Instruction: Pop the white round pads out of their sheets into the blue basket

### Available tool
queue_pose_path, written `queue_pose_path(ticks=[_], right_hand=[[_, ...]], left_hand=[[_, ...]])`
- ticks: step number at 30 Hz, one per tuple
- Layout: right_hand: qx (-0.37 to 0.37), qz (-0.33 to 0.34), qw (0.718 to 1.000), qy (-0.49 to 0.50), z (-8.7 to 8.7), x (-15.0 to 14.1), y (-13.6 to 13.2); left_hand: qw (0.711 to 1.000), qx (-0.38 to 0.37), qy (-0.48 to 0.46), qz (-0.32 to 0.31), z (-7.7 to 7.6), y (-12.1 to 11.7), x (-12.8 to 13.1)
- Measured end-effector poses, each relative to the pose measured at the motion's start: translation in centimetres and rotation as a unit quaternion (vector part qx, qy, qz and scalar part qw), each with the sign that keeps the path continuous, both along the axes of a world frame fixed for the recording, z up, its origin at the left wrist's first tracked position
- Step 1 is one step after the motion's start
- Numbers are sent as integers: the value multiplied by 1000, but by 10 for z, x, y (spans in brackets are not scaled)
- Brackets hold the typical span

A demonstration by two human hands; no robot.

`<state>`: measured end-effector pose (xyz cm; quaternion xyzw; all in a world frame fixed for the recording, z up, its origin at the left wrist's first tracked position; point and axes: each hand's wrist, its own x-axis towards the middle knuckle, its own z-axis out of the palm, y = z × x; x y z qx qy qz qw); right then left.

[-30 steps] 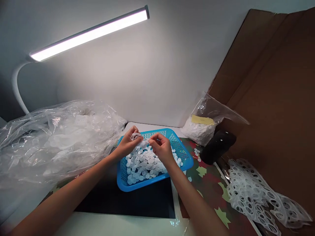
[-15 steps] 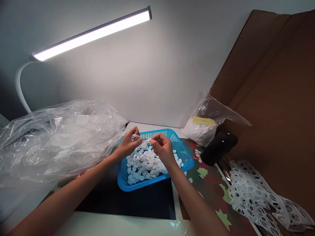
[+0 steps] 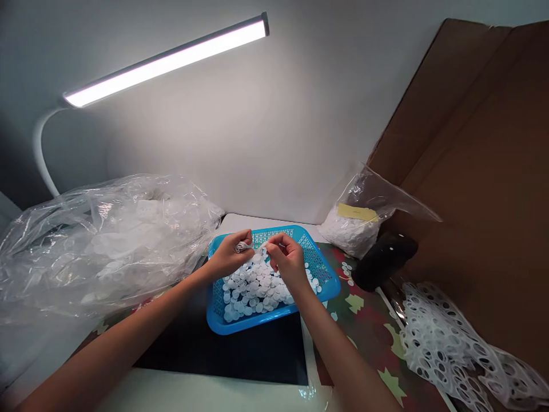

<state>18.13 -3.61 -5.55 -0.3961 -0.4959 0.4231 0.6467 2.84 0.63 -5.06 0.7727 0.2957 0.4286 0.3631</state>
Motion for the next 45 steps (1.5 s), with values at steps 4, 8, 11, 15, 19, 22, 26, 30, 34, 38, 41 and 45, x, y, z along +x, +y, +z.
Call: queue_pose_path(ticks=[4,8,11,15,19,22,26,30,34,38,41,45], right_hand=[[18,-48,998,38,10,17,4],[18,-72,996,42,22,38,6],[-15,-49,999,7,25,43,6],[-52,-2,992,-114,26,41,3],[-22,-41,973,-228,27,35,-1],[-24,-10,953,-302,32,27,-8],[-21,47,927,-373,40,14,-22],[-17,31,932,-360,44,7,-29],[0,15,929,-370,49,3,-34],[46,14,897,-440,55,-1,-40],[41,22,900,-433,57,-4,-44],[8,50,931,-361,60,-3,-47]], left_hand=[[998,17,44,-44,-1,-1,-3],[998,11,40,-35,-4,-2,-3],[999,-17,34,-29,-4,-3,-1],[997,-68,14,-23,-3,-5,0],[992,-120,-27,-29,-2,-5,0],[990,-134,-46,-28,-1,-6,-1],[986,-146,-76,-29,5,-9,-1],[986,-131,-100,-28,11,-12,-1],[987,-105,-118,-4,17,-18,0],[988,-77,-135,-6,23,-24,0],[985,-87,-144,-38,27,-29,-1],[983,-107,-134,-68,34,-36,-3]])
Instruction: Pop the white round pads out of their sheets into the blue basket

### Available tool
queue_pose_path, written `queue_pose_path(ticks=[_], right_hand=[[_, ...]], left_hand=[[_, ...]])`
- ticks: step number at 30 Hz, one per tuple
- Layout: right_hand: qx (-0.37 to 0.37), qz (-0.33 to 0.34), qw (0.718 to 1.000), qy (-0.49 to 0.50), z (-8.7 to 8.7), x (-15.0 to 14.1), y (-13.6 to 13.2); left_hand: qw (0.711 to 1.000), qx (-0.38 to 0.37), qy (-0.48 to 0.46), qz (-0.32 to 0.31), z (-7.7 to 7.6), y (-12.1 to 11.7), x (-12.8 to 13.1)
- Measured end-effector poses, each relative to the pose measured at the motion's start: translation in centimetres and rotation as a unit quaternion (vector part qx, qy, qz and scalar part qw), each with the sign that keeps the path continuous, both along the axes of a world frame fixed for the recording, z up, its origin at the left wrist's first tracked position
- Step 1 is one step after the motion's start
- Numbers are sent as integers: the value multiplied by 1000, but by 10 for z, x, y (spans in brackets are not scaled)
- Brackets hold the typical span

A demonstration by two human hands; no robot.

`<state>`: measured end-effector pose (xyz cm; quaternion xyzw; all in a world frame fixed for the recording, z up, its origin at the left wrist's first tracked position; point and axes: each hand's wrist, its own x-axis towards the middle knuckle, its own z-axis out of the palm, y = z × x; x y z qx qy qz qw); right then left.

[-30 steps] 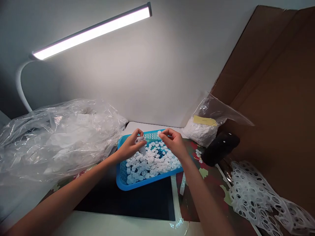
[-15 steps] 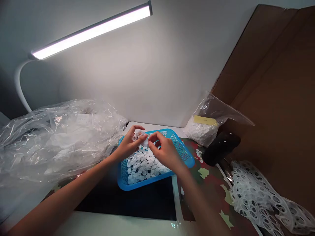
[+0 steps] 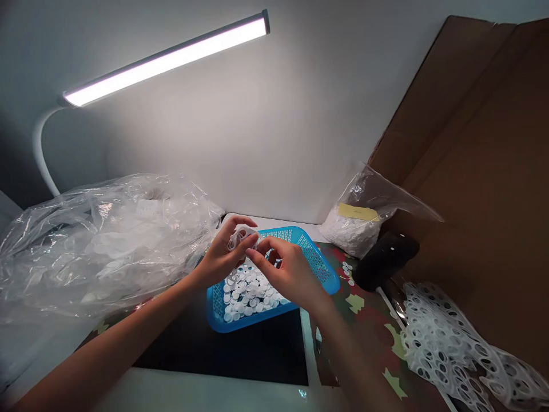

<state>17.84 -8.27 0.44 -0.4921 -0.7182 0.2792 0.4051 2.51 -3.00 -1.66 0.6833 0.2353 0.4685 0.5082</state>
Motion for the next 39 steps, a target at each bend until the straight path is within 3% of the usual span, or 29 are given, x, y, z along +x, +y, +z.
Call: queue_pose_path(ticks=[5,9,16,20,23,28,32,35,39], right_hand=[[-79,53,991,94,2,4,0],[-88,112,973,180,4,3,2],[-72,111,960,247,4,0,-2],[-62,113,958,257,4,-1,-4],[-56,100,958,263,3,-3,-3],[-84,96,965,227,-1,-3,2],[-88,106,969,206,-1,-3,4],[-83,112,966,219,0,-4,3],[-47,111,968,222,2,-3,0]], left_hand=[[999,-11,-15,-31,7,-7,-1],[995,-53,-46,-64,11,-8,0],[959,-224,-137,-109,17,-10,1],[936,-278,-166,-136,18,-10,2],[937,-276,-166,-139,17,-10,3],[985,-130,-113,-21,17,-17,5],[993,-71,-89,-8,16,-20,4],[985,-122,-121,-23,19,-16,2],[948,-256,-172,-73,22,-13,0]])
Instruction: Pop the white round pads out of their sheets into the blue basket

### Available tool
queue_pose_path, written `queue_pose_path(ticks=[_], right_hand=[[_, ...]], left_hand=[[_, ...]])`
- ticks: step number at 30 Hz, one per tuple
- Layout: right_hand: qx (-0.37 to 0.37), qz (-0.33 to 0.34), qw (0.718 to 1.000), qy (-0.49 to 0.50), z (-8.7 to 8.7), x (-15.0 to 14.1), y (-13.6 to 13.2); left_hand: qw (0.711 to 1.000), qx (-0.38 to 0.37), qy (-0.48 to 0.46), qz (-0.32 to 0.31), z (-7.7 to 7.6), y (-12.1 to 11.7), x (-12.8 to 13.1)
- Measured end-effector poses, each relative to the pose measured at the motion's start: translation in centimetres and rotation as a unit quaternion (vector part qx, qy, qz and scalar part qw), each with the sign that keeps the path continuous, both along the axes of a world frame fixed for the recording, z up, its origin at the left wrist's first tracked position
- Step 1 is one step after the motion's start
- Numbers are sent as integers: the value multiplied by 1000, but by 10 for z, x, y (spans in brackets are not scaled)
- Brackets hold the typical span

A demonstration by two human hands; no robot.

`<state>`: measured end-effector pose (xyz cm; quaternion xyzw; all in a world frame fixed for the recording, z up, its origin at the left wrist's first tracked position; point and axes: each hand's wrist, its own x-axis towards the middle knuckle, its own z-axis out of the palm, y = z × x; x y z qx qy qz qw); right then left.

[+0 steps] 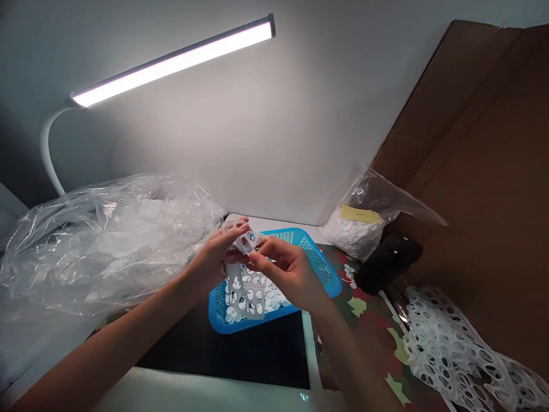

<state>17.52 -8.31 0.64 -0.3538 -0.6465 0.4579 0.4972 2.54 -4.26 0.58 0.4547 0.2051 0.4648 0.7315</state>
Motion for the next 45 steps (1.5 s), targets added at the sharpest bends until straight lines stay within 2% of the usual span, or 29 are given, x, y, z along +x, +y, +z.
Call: queue_pose_path(ticks=[2,4,7,9,12,15,17,19,21,23,27,30,32,34,38,43,45], right_hand=[[16,-4,1000,-6,1,2,-2],[24,21,999,-10,4,4,-4],[25,89,996,-20,7,6,-8],[24,92,995,-30,7,7,-8],[30,-2,998,-50,2,9,0],[47,-110,988,-102,-8,16,12],[55,-149,976,-151,-13,20,19],[62,-182,963,-188,-18,23,24],[52,-202,958,-195,-21,23,27],[20,-187,970,-157,-21,20,28],[-41,-84,995,-42,-17,14,24],[-70,10,997,-13,-14,14,20],[-85,46,995,-8,-13,16,19],[-94,44,995,-3,-13,18,18],[-94,-1,995,-13,-12,21,18],[-67,-77,995,3,-7,23,16],[-45,-96,994,-1,-4,22,14]], left_hand=[[998,-46,-12,-33,-2,2,1],[996,-69,-19,-52,-5,7,1],[996,-67,-39,-38,-9,20,-5],[997,-53,-48,-20,-7,28,-10],[998,-28,-50,1,-3,35,-15],[1000,1,-16,13,-6,36,-12],[996,44,63,41,-13,36,-8],[976,111,162,94,-20,35,-6],[954,163,220,123,-24,34,-4],[952,177,225,112,-24,32,-4],[977,138,159,38,-21,28,-4],[987,119,108,-12,-19,27,-5],[987,126,95,-23,-17,25,-5],[985,139,99,-18,-16,25,-7],[977,159,142,-2,-11,27,-12],[954,196,222,-52,-6,29,-18],[942,214,252,-48,-5,27,-18]])
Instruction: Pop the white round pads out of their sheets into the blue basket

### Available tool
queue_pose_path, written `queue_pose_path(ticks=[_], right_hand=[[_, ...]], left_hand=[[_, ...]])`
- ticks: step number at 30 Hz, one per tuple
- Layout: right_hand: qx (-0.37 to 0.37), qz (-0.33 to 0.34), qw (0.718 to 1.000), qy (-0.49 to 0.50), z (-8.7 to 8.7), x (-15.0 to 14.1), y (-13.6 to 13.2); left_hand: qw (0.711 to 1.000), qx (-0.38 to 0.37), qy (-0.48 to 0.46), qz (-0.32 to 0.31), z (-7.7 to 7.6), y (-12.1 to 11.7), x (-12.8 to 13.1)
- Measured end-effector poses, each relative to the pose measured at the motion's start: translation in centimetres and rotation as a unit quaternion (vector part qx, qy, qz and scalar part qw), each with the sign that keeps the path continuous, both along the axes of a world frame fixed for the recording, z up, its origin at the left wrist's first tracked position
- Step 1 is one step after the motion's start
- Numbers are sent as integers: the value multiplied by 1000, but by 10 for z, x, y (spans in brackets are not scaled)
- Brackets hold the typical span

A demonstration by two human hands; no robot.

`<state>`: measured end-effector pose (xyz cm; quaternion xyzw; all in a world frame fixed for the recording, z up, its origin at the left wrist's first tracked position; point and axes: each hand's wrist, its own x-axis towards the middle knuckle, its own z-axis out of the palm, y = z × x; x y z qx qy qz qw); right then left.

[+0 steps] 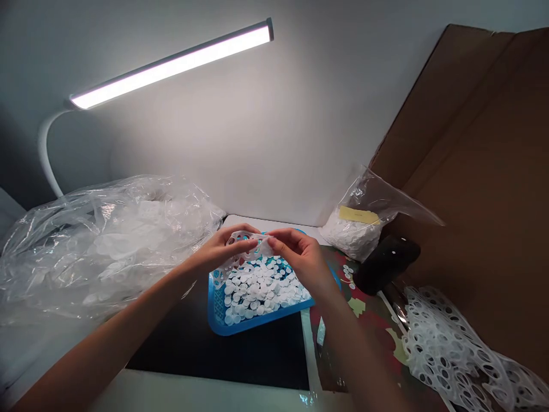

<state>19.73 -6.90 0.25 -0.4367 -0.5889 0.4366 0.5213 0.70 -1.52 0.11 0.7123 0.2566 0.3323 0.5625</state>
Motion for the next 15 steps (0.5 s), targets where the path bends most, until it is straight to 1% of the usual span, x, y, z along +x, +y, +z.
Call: queue_pose_path(ticks=[2,5,8,13,14,15], right_hand=[[19,-9,1000,-23,4,-2,-3],[35,-24,998,-42,9,-5,-8],[28,-18,999,-24,10,-6,-10],[17,44,998,31,7,-8,-10],[24,38,999,30,7,-9,-10],[37,17,999,22,7,-10,-11]], left_hand=[[999,30,17,17,0,-3,1],[998,52,7,31,-1,-6,2],[999,44,-25,22,-1,-6,3],[998,6,-64,-21,2,-10,3],[998,6,-66,-22,2,-12,3],[998,9,-65,-19,3,-13,3]])
